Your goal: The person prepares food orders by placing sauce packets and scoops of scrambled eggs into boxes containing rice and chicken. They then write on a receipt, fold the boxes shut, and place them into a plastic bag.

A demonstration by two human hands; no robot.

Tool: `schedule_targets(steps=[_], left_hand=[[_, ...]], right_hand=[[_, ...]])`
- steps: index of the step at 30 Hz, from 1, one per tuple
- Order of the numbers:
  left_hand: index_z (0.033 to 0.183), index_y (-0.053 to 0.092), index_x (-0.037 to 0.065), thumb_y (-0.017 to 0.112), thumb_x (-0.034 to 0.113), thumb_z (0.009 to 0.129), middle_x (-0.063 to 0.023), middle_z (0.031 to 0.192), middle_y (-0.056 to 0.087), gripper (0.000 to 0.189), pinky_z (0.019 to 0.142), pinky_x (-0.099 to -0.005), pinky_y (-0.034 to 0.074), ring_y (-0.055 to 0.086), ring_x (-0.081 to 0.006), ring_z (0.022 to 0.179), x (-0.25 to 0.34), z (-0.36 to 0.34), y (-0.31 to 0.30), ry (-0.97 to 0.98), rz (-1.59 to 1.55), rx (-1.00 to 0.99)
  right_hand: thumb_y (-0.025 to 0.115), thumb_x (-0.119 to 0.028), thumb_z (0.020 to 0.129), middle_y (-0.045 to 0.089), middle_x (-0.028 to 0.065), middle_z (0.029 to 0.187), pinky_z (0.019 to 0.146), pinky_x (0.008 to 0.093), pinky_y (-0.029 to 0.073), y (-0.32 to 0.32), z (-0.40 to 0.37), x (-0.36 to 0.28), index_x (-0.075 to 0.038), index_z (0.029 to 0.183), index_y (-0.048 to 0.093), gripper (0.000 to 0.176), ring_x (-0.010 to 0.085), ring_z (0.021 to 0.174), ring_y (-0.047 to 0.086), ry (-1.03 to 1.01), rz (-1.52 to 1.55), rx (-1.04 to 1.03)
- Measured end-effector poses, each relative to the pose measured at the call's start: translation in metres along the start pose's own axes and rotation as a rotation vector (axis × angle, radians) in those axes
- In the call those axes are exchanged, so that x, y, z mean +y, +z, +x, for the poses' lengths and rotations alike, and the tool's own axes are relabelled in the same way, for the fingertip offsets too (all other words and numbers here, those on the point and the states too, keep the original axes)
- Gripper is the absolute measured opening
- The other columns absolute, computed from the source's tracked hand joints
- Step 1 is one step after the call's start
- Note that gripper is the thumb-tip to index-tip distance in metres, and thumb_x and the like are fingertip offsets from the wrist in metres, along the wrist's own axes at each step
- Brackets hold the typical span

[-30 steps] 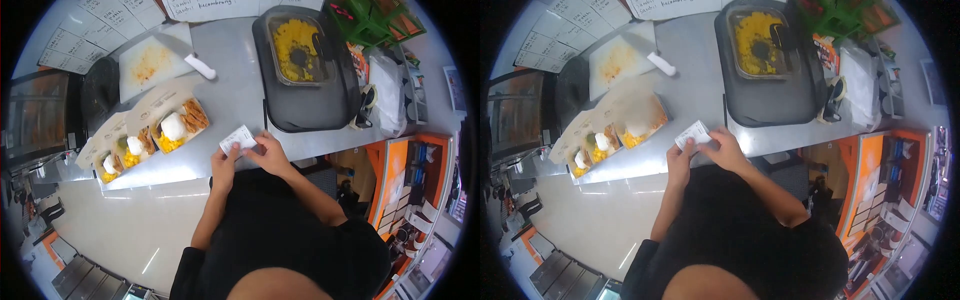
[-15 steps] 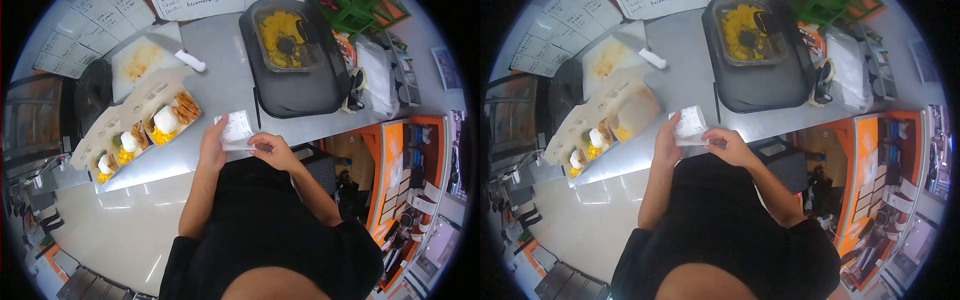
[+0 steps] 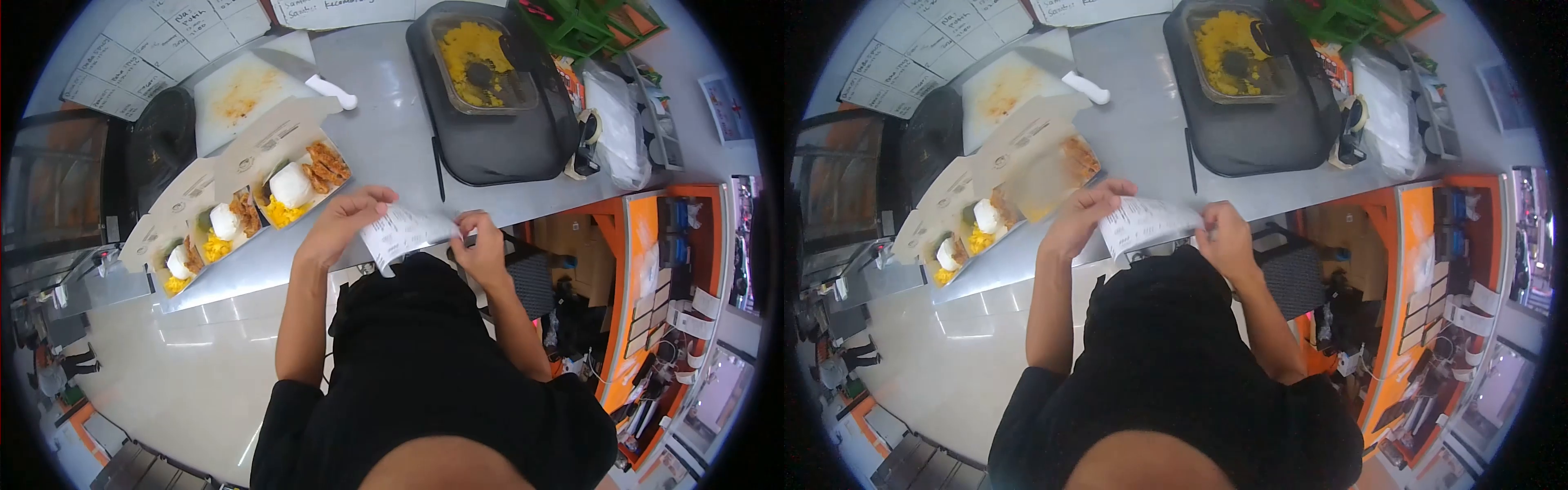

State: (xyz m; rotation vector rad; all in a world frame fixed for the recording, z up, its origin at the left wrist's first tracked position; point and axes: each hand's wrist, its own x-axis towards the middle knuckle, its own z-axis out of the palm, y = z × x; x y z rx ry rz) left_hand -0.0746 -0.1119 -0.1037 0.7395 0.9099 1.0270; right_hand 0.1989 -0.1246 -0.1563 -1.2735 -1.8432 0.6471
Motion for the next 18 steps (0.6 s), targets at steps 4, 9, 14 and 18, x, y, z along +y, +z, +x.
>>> schedule_targets(steps=[4, 9, 14, 18], left_hand=[[0.102, 0.071, 0.004, 0.066, 0.028, 0.096, -0.0005, 0.106, 0.065, 0.025, 0.086, -0.0299, 0.044, 0.057, -0.0124, 0.095, 0.019, 0.004, -0.008, -0.060, 0.607, -0.236], [0.100, 0.070, 0.005, 0.066, 0.029, 0.096, -0.0003, 0.089, 0.068, 0.025, 0.077, -0.0280, 0.047, 0.060, -0.0096, 0.083, 0.034, 0.031, 0.004, -0.214, 0.798, -0.846], [0.101, 0.071, 0.006, 0.068, 0.031, 0.094, -0.0040, 0.083, 0.069, 0.026, 0.070, -0.0299, 0.048, 0.061, -0.0121, 0.075, 0.039, 0.068, 0.003, -0.202, 0.784, -0.869], [0.102, 0.072, 0.006, 0.073, 0.017, 0.082, -0.0093, 0.093, 0.071, 0.023, 0.075, -0.0379, 0.051, 0.067, -0.0264, 0.086, 0.022, 0.103, 0.000, 0.268, 1.282, -0.732]], right_hand=[[0.080, -0.009, 0.078, 0.062, 0.0142, 0.117, 0.093, 0.0361, 0.047, -0.042, 0.014, -0.018, -0.003, 0.125, 0.052, 0.055, 0.0248, 0.112, 0.061, 0.120, 0.020, -0.522], [0.085, -0.025, 0.078, 0.049, 0.0165, 0.144, 0.111, 0.0387, 0.036, -0.010, 0.029, -0.033, -0.003, 0.152, 0.032, 0.094, 0.0264, 0.132, 0.050, 0.037, 0.617, -0.683], [0.078, -0.017, 0.086, 0.072, 0.0083, 0.101, 0.089, 0.0313, 0.050, -0.007, 0.021, -0.018, 0.000, 0.118, 0.066, 0.038, 0.0156, 0.098, 0.066, 0.323, 0.652, -0.780], [0.076, -0.019, 0.087, 0.073, 0.0136, 0.091, 0.078, 0.0324, 0.052, 0.015, 0.018, -0.005, 0.001, 0.107, 0.068, 0.029, 0.0187, 0.086, 0.068, 0.427, 0.338, -0.402]])
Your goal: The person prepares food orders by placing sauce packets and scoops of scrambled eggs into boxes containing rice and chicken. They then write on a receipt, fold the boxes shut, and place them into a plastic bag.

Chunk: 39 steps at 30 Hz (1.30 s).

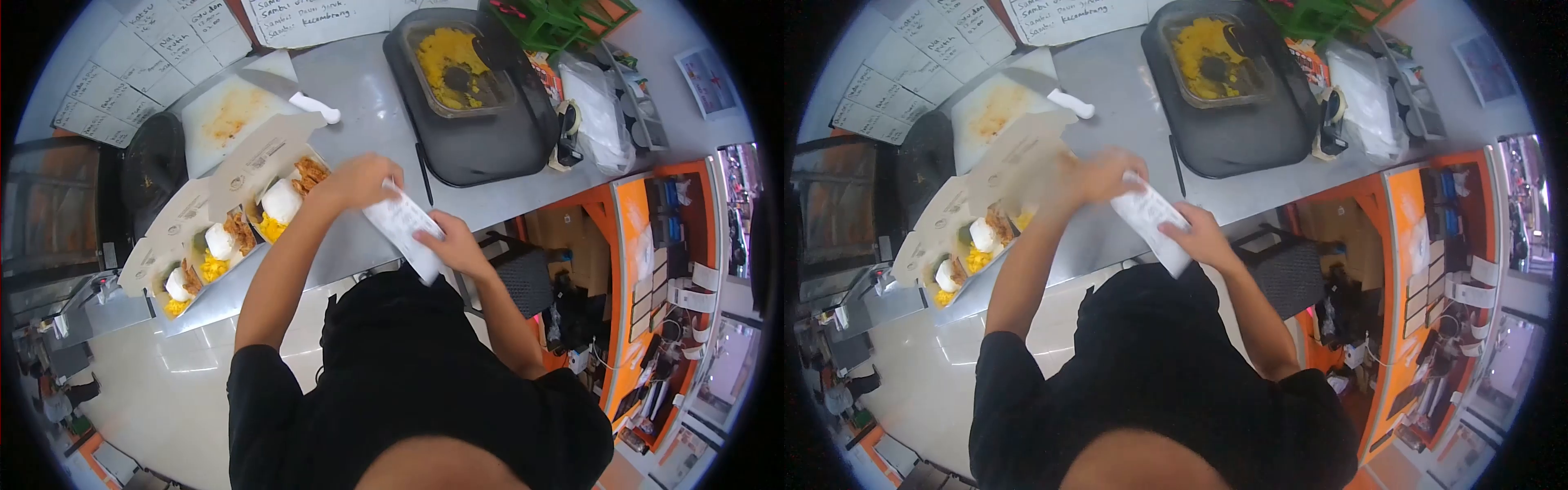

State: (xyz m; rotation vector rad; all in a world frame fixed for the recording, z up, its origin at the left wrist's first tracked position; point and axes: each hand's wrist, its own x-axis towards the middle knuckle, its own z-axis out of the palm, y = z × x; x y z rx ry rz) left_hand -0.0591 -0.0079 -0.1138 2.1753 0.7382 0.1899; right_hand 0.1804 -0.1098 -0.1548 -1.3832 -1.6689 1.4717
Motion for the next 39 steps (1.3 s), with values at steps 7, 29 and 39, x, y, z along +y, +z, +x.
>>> schedule_targets(steps=[7, 29, 39], left_hand=[[0.119, 0.064, 0.005, 0.066, 0.018, 0.086, -0.0116, 0.121, 0.062, 0.035, 0.097, -0.0454, 0.045, 0.058, -0.0312, 0.115, 0.000, -0.002, 0.111, -0.264, 0.347, 0.743], [0.095, 0.065, 0.004, 0.065, 0.028, 0.094, -0.0187, 0.083, 0.069, 0.024, 0.084, -0.0565, 0.044, 0.066, -0.0421, 0.083, 0.035, -0.049, 0.131, -0.562, -0.200, 0.534], [0.142, 0.048, 0.011, 0.069, 0.026, 0.088, -0.0212, 0.124, 0.061, 0.060, 0.080, -0.0544, 0.051, 0.062, -0.0425, 0.105, 0.040, -0.042, 0.153, -0.899, 0.169, 0.572]], right_hand=[[0.073, -0.020, 0.085, 0.069, 0.0297, 0.099, 0.083, 0.0496, 0.052, 0.058, 0.038, 0.041, 0.000, 0.114, 0.057, 0.039, 0.0480, 0.095, 0.067, 0.108, -0.212, 0.403], [0.078, -0.005, 0.070, 0.071, 0.0121, 0.086, 0.074, 0.0348, 0.052, -0.051, 0.089, -0.042, -0.006, 0.113, 0.063, 0.046, 0.0230, 0.078, 0.067, -0.244, -0.456, -0.522], [0.076, -0.001, 0.070, 0.069, 0.0164, 0.102, 0.081, 0.0451, 0.054, 0.034, 0.206, -0.038, -0.007, 0.113, 0.064, 0.045, 0.0355, 0.097, 0.067, -0.338, -0.838, -0.512]])
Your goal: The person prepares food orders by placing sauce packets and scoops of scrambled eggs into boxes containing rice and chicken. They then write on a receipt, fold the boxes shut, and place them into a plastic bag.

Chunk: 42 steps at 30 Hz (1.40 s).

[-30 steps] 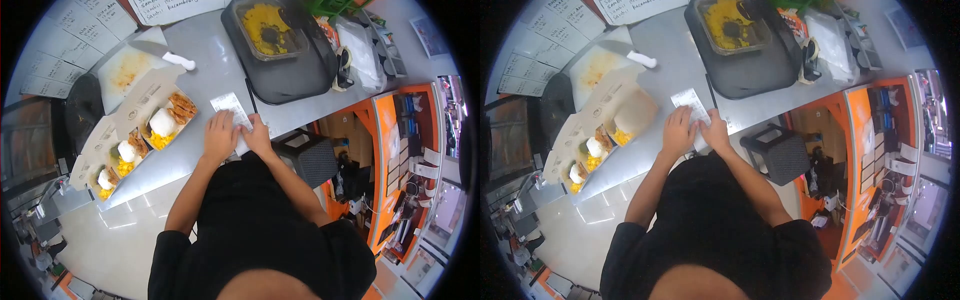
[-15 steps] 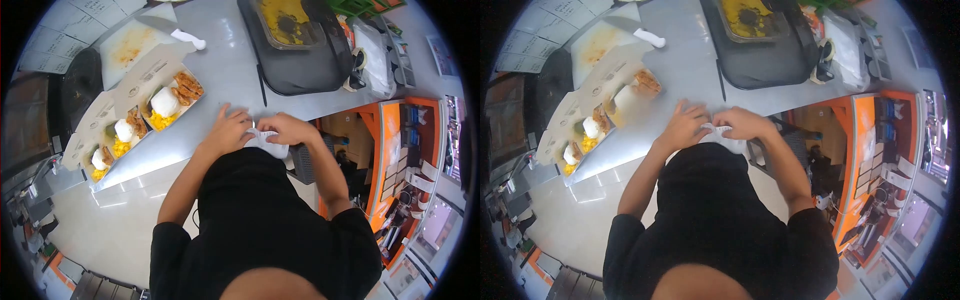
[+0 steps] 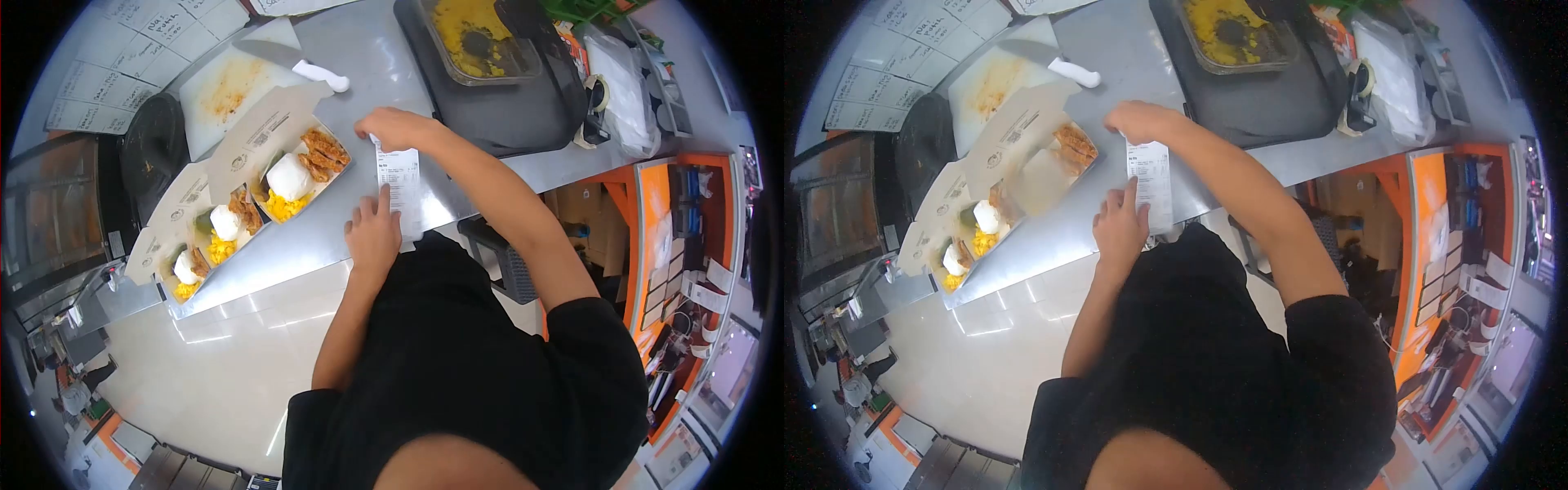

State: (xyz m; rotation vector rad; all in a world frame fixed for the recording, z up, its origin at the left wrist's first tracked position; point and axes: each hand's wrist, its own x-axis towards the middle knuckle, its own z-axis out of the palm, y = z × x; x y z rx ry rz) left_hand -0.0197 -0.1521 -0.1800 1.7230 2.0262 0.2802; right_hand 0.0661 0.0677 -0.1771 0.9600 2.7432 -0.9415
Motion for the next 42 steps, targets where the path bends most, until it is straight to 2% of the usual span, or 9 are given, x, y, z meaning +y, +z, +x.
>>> schedule_targets(steps=[5, 8, 10, 12, 28, 32, 34, 37, 42], left_hand=[[0.149, 0.043, 0.020, 0.075, 0.039, 0.083, -0.0103, 0.160, 0.030, 0.076, 0.108, -0.0648, 0.030, 0.029, -0.0404, 0.144, -0.021, 0.026, -0.007, 0.392, 0.180, 0.026], [0.153, 0.039, 0.018, 0.072, 0.059, 0.076, -0.0084, 0.161, 0.028, 0.093, 0.113, -0.0679, 0.016, 0.020, -0.0374, 0.149, -0.028, 0.042, -0.002, 0.407, 0.169, -0.030], [0.152, 0.039, 0.017, 0.073, 0.059, 0.075, -0.0086, 0.162, 0.027, 0.094, 0.113, -0.0683, 0.014, 0.020, -0.0373, 0.149, -0.032, 0.045, 0.002, 0.412, 0.121, -0.030], [0.152, 0.039, 0.016, 0.074, 0.059, 0.075, -0.0087, 0.162, 0.027, 0.095, 0.113, -0.0686, 0.013, 0.019, -0.0372, 0.149, -0.033, 0.045, 0.007, 0.392, 0.067, -0.028], [0.157, 0.025, 0.006, 0.076, 0.071, 0.061, -0.0085, 0.166, 0.019, 0.127, 0.114, -0.0667, 0.008, 0.013, -0.0345, 0.152, -0.036, 0.043, 0.013, 0.420, 0.022, 0.008], [0.157, 0.022, 0.005, 0.079, 0.071, 0.056, -0.0083, 0.166, 0.017, 0.134, 0.115, -0.0664, 0.007, 0.011, -0.0341, 0.153, -0.033, 0.045, 0.008, 0.388, 0.076, -0.040], [0.158, 0.021, 0.005, 0.080, 0.071, 0.054, -0.0082, 0.167, 0.016, 0.136, 0.115, -0.0662, 0.006, 0.010, -0.0339, 0.153, -0.035, 0.045, 0.009, 0.399, 0.030, -0.039], [0.158, 0.019, 0.005, 0.081, 0.070, 0.054, -0.0079, 0.167, 0.015, 0.138, 0.115, -0.0659, 0.006, 0.010, -0.0335, 0.153, -0.027, 0.043, 0.003, 0.355, 0.125, -0.099], [0.158, 0.018, 0.005, 0.081, 0.070, 0.054, -0.0078, 0.167, 0.015, 0.138, 0.115, -0.0657, 0.005, 0.009, -0.0339, 0.153, -0.026, 0.044, 0.000, 0.340, 0.158, -0.113]], right_hand=[[0.074, 0.001, 0.072, 0.067, 0.0135, 0.105, 0.082, 0.0457, 0.054, 0.005, 0.004, 0.002, -0.011, 0.118, 0.062, 0.049, 0.0376, 0.098, 0.066, -0.157, -0.201, -0.047], [0.073, -0.004, 0.077, 0.064, 0.0134, 0.109, 0.084, 0.0456, 0.054, 0.005, -0.032, -0.009, -0.010, 0.119, 0.059, 0.044, 0.0380, 0.099, 0.066, -0.204, -0.451, 0.462], [0.070, -0.010, 0.084, 0.062, 0.0173, 0.111, 0.083, 0.0484, 0.054, 0.024, -0.067, -0.021, -0.006, 0.118, 0.057, 0.036, 0.0403, 0.094, 0.067, 0.287, -0.082, 0.789], [0.059, -0.007, 0.086, 0.064, 0.0225, 0.103, 0.074, 0.0489, 0.058, 0.038, -0.103, -0.039, -0.001, 0.106, 0.058, 0.021, 0.0423, 0.086, 0.070, 0.591, -0.049, 0.574], [0.059, -0.012, 0.090, 0.061, 0.0253, 0.099, 0.064, 0.0501, 0.057, 0.084, -0.151, 0.002, 0.002, 0.109, 0.057, 0.023, 0.0435, 0.080, 0.069, 0.718, -0.176, 0.538], [0.058, -0.003, 0.089, 0.061, 0.0205, 0.094, 0.059, 0.0421, 0.057, 0.078, -0.157, 0.005, -0.001, 0.102, 0.055, 0.013, 0.0340, 0.074, 0.071, 0.474, -0.109, 0.737], [0.056, 0.005, 0.088, 0.060, 0.0120, 0.090, 0.054, 0.0321, 0.052, 0.070, -0.162, -0.008, -0.003, 0.092, 0.050, 0.012, 0.0178, 0.066, 0.065, 0.205, 1.067, 0.735], [0.056, 0.008, 0.086, 0.057, 0.0055, 0.087, 0.053, 0.0257, 0.045, 0.105, -0.154, 0.009, -0.006, 0.088, 0.045, 0.018, 0.0073, 0.064, 0.055, -0.063, 1.415, 0.595], [0.056, 0.009, 0.084, 0.057, 0.0041, 0.086, 0.059, 0.0228, 0.045, 0.117, -0.155, -0.012, -0.003, 0.090, 0.055, 0.014, 0.0099, 0.068, 0.056, 0.067, 1.103, 0.455]])
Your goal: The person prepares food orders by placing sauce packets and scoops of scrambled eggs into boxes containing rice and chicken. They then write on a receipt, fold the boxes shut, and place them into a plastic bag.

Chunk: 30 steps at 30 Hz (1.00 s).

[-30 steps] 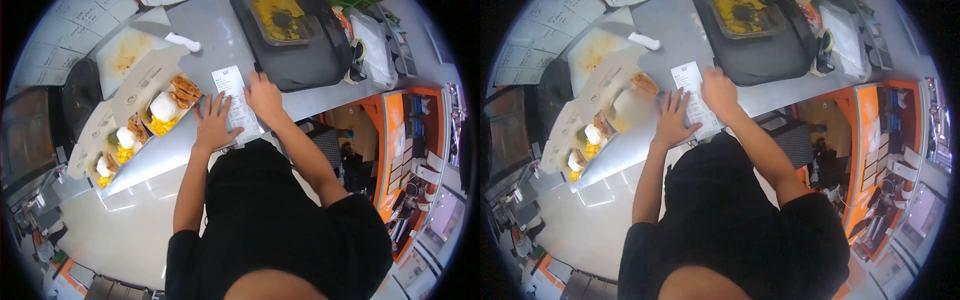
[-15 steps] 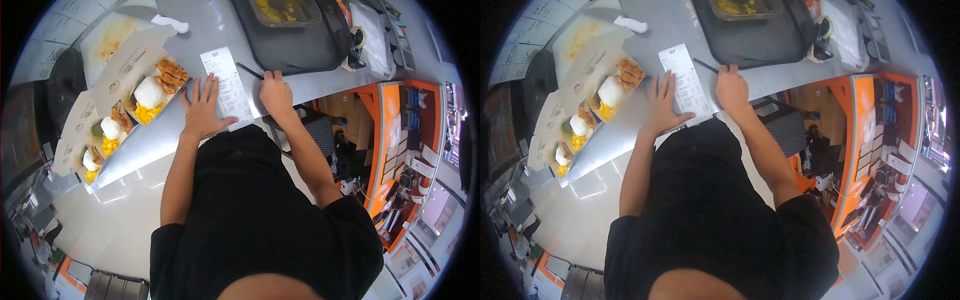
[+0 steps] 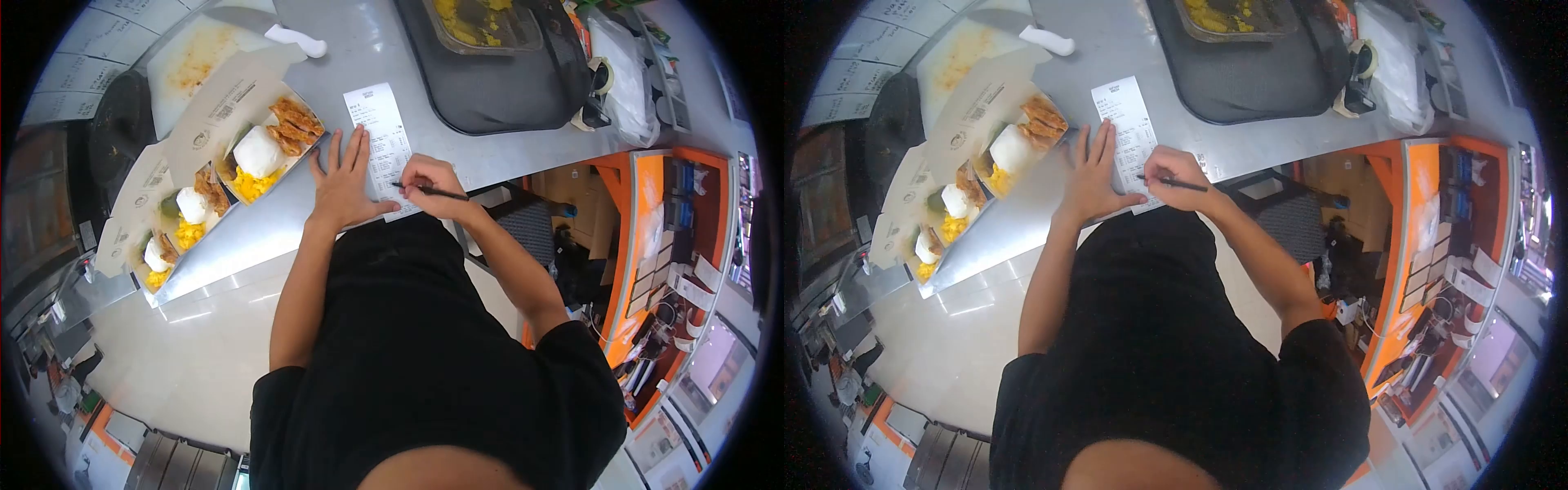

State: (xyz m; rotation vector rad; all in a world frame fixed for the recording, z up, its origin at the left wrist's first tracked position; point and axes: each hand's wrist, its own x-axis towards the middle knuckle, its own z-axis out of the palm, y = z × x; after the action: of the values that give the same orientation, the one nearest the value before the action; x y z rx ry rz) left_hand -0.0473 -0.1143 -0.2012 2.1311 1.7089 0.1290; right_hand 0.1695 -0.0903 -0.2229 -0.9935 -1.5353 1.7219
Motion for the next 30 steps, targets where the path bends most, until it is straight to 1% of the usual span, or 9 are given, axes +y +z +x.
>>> schedule_targets(steps=[2, 6, 9, 13, 14, 19, 25, 27, 30], left_hand=[[0.158, 0.018, 0.004, 0.081, 0.071, 0.054, -0.0077, 0.167, 0.015, 0.139, 0.115, -0.0656, 0.005, 0.009, -0.0340, 0.153, 0.001, 0.000, 0.000, 0.001, 0.004, -0.004], [0.158, 0.018, 0.004, 0.079, 0.073, 0.054, -0.0079, 0.167, 0.015, 0.140, 0.116, -0.0651, 0.004, 0.008, -0.0346, 0.153, 0.000, 0.000, 0.001, 0.008, -0.014, 0.017], [0.158, 0.018, 0.003, 0.079, 0.074, 0.054, -0.0081, 0.167, 0.015, 0.140, 0.116, -0.0648, 0.004, 0.008, -0.0347, 0.153, 0.001, 0.000, -0.002, -0.020, 0.013, -0.040], [0.158, 0.018, 0.003, 0.079, 0.073, 0.055, -0.0083, 0.167, 0.015, 0.139, 0.116, -0.0647, 0.003, 0.008, -0.0348, 0.153, 0.004, 0.001, -0.003, -0.027, 0.005, -0.065], [0.158, 0.019, 0.003, 0.080, 0.072, 0.055, -0.0084, 0.167, 0.015, 0.138, 0.116, -0.0651, 0.004, 0.008, -0.0349, 0.153, 0.004, 0.000, -0.002, -0.015, -0.008, -0.041], [0.158, 0.019, 0.003, 0.080, 0.070, 0.056, -0.0086, 0.166, 0.016, 0.137, 0.115, -0.0664, 0.005, 0.009, -0.0354, 0.153, 0.001, 0.006, -0.006, -0.039, 0.007, -0.038], [0.158, 0.020, 0.002, 0.080, 0.068, 0.059, -0.0089, 0.167, 0.016, 0.133, 0.115, -0.0673, 0.005, 0.008, -0.0355, 0.153, 0.004, 0.000, -0.008, -0.011, -0.023, -0.035], [0.157, 0.020, 0.001, 0.079, 0.068, 0.060, -0.0098, 0.166, 0.016, 0.132, 0.115, -0.0672, 0.004, 0.008, -0.0361, 0.153, 0.003, 0.000, -0.005, -0.008, -0.014, -0.026], [0.157, 0.018, -0.002, 0.077, 0.069, 0.063, -0.0141, 0.166, 0.015, 0.131, 0.115, -0.0680, 0.005, 0.008, -0.0395, 0.152, 0.009, 0.002, 0.001, -0.022, -0.015, -0.014]], right_hand=[[0.063, 0.007, 0.079, 0.058, 0.0041, 0.085, 0.061, 0.0232, 0.045, -0.002, -0.001, 0.000, -0.002, 0.085, 0.058, 0.011, 0.0104, 0.072, 0.058, -0.283, -0.169, -0.110], [0.072, -0.002, 0.073, 0.057, 0.0080, 0.079, 0.060, 0.0310, 0.045, -0.008, 0.000, -0.005, -0.003, 0.077, 0.058, 0.015, 0.0197, 0.068, 0.058, -0.232, -0.232, -0.203], [0.072, -0.003, 0.073, 0.056, 0.0076, 0.076, 0.058, 0.0320, 0.044, -0.009, 0.007, -0.006, -0.004, 0.074, 0.057, 0.015, 0.0199, 0.066, 0.057, -0.169, -0.350, -0.209], [0.071, -0.004, 0.073, 0.055, 0.0091, 0.074, 0.058, 0.0335, 0.044, -0.006, 0.057, -0.001, -0.003, 0.073, 0.056, 0.015, 0.0221, 0.065, 0.057, -0.305, -0.377, 0.198], [0.070, -0.005, 0.073, 0.054, 0.0092, 0.074, 0.058, 0.0335, 0.044, -0.006, 0.060, -0.005, -0.002, 0.073, 0.055, 0.015, 0.0225, 0.064, 0.056, -0.367, -0.341, 0.104], [0.071, -0.006, 0.070, 0.052, 0.0089, 0.071, 0.057, 0.0329, 0.041, -0.021, 0.020, -0.008, -0.003, 0.070, 0.051, 0.020, 0.0217, 0.064, 0.053, -0.193, -0.379, -0.132], [0.070, -0.004, 0.068, 0.050, 0.0077, 0.070, 0.058, 0.0320, 0.041, -0.023, 0.008, -0.009, -0.003, 0.070, 0.048, 0.022, 0.0194, 0.064, 0.051, -0.128, -0.446, -0.116], [0.070, -0.004, 0.067, 0.049, 0.0080, 0.069, 0.057, 0.0321, 0.041, -0.030, 0.011, -0.013, -0.003, 0.069, 0.046, 0.024, 0.0191, 0.062, 0.049, -0.086, -0.389, 0.027], [0.070, -0.009, 0.078, 0.056, 0.0091, 0.071, 0.057, 0.0314, 0.043, -0.038, 0.034, -0.019, -0.003, 0.078, 0.051, 0.019, 0.0179, 0.061, 0.055, -0.084, -0.381, 0.171]])
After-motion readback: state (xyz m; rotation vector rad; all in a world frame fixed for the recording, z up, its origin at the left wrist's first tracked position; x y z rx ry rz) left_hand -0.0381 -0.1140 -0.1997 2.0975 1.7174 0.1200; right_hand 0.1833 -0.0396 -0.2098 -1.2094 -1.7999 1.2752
